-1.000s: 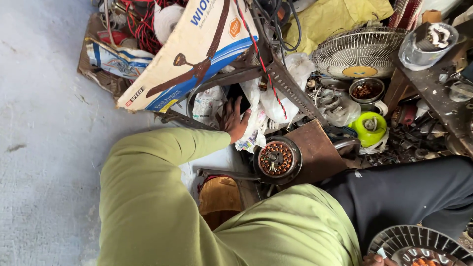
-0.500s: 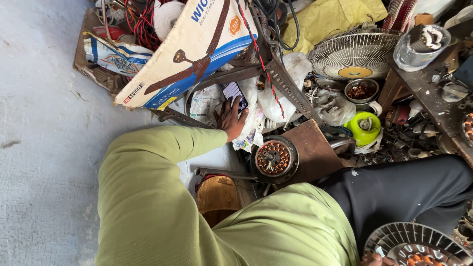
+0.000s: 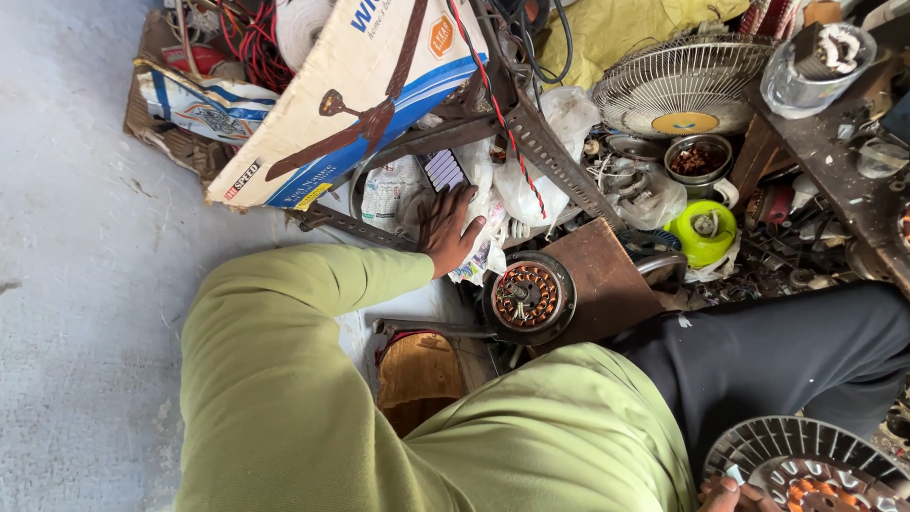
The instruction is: The person is inserting insulation paper strips into the slots of a fan motor stator.
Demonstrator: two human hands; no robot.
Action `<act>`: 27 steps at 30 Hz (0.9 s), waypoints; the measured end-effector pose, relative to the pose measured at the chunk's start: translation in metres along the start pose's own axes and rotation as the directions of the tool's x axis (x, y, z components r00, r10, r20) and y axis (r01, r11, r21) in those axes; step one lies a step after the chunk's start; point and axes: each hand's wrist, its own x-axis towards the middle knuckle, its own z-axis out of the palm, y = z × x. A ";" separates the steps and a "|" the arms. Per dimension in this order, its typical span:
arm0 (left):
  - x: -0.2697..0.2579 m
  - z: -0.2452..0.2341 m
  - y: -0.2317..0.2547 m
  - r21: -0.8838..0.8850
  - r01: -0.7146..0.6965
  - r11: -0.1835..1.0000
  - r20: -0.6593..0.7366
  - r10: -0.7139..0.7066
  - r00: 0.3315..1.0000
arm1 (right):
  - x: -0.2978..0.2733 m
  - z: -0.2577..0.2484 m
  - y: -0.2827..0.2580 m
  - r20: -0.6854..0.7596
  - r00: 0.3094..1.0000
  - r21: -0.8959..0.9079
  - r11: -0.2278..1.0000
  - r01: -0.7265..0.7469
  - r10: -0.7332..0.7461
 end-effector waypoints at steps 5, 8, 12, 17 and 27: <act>-0.002 0.003 -0.003 0.005 -0.027 1.000 -0.025 0.027 0.999 | -0.028 0.002 -0.060 -0.028 0.989 0.126 0.981 0.150 -0.148; -0.002 0.001 0.001 -0.033 -0.010 0.999 -0.065 0.007 0.998 | -0.050 0.008 -0.115 -0.116 0.970 0.262 0.936 0.236 -0.212; 0.004 0.012 0.001 -0.005 0.084 0.996 -0.092 -0.084 0.992 | -0.066 0.002 -0.154 -0.145 0.973 0.290 0.932 0.217 -0.182; 0.012 -0.001 -0.003 -0.143 -0.035 0.989 -0.091 0.022 0.996 | -0.073 0.002 -0.146 -0.156 0.968 0.224 0.948 0.227 -0.195; -0.007 0.012 -0.001 -0.003 -0.260 0.966 -0.137 0.257 0.957 | -0.081 0.010 -0.215 -0.174 0.965 0.415 0.874 0.253 -0.197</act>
